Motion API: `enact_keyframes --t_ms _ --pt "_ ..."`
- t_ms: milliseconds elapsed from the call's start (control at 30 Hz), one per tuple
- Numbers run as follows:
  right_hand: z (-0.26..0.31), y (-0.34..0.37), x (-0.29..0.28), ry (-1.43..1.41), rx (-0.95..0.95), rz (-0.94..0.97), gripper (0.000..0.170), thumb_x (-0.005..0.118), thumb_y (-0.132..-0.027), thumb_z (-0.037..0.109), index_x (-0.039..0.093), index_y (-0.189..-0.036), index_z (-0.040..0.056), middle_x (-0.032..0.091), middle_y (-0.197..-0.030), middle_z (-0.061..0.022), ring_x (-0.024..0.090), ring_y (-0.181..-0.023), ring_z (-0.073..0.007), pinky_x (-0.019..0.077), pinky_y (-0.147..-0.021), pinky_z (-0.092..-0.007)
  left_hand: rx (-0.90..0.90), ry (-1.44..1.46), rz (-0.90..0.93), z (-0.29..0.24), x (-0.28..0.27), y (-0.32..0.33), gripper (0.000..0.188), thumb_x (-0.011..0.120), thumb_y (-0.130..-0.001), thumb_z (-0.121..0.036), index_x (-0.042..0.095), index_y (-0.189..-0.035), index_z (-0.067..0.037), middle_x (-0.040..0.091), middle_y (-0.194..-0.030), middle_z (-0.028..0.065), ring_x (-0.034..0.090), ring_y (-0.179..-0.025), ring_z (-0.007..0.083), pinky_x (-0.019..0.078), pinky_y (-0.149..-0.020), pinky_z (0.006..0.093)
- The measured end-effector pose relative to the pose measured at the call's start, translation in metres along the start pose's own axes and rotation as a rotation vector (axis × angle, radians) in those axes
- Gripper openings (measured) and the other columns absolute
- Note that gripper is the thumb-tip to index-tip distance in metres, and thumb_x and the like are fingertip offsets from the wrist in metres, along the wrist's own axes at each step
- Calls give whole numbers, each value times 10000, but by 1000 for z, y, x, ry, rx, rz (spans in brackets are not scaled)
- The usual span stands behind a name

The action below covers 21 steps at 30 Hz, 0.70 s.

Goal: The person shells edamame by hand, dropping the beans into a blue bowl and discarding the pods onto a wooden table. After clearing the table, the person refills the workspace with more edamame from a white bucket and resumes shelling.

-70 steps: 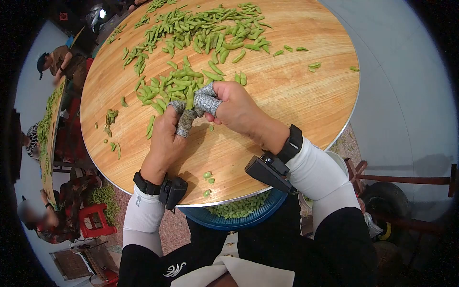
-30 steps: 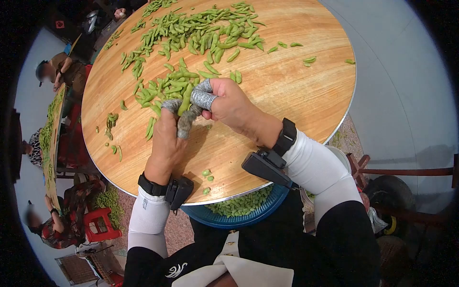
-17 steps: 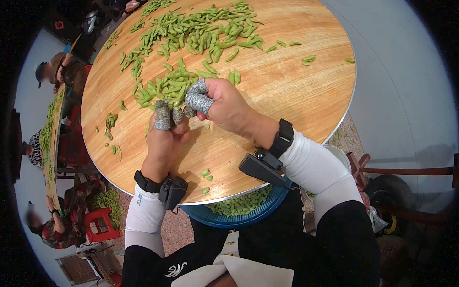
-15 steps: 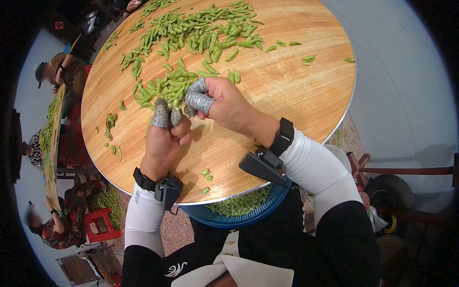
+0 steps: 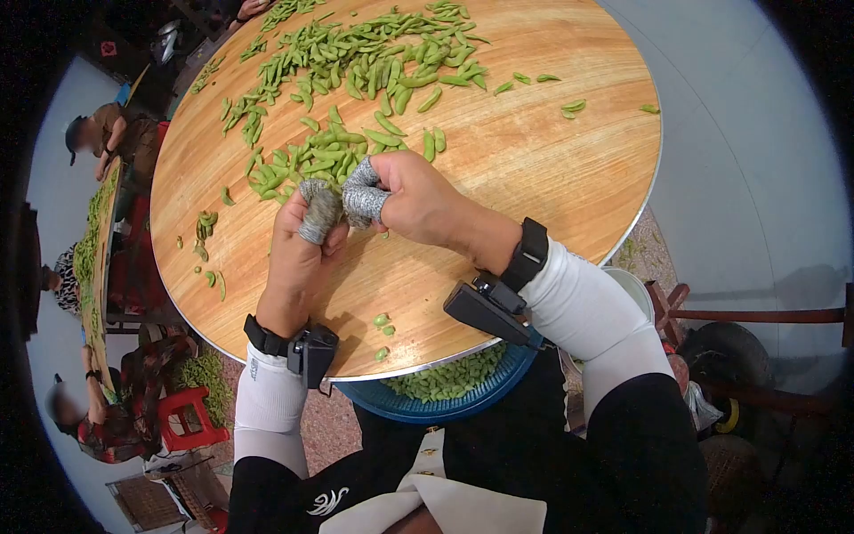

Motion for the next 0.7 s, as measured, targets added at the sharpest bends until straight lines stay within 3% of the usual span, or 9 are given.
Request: enact_keyframes --t_ms 33,167,233,333,567,633,700 --pt "1 0 0 -9 43 4 46 504 -762 56 525 -739 22 497 -612 23 434 -541 -40 354 -467 -192 -79 148 28 -1 -1 1 116 493 -823 -133 447 -893 -52 470 -615 -2 373 -473 52 274 -402 161" --pt "-4 -1 -3 29 66 -3 55 509 -763 64 526 -741 16 506 -620 17 440 -546 -44 357 -468 -194 -195 179 24 -6 2 2 91 467 -817 -85 448 -905 -70 476 -634 23 367 -480 63 254 -382 165" --pt "-7 -3 -2 92 -35 -47 61 511 -763 66 531 -747 11 519 -625 0 455 -529 -59 363 -461 -201 -274 280 4 -5 0 2 110 449 -808 -53 446 -917 -67 493 -672 53 385 -509 65 258 -383 161" --pt "-5 -2 -1 73 -39 -74 68 512 -768 68 537 -757 6 530 -633 -12 464 -510 -71 366 -449 -210 -309 353 59 -8 0 1 119 447 -817 -65 443 -936 -57 512 -710 78 397 -525 71 271 -388 154" --pt "-1 -4 -7 -21 60 -82 90 505 -798 83 539 -792 1 550 -649 -25 462 -498 -53 358 -423 -187 -194 222 -3 1 -8 -4 150 497 -803 -60 459 -947 -39 534 -725 75 440 -533 73 311 -395 158" --pt "4 -3 -4 -229 135 -26 102 510 -806 103 538 -828 8 544 -638 -17 458 -495 -38 352 -412 -167 -128 244 -23 -2 -8 -3 163 523 -786 -44 466 -939 -36 547 -726 68 472 -549 71 346 -409 162" --pt "4 -2 -3 -255 146 -6 108 514 -807 112 537 -842 13 546 -643 -16 459 -495 -35 351 -409 -163 -111 212 -19 1 -8 -3 156 528 -785 -46 472 -929 -32 552 -723 68 481 -550 73 357 -413 165"
Point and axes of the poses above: each hand's wrist, its own y-axis away from the middle knuckle, its own x-axis out of the palm, z = x × y, the point moved 1 cm from there along -y, towards the middle knuckle
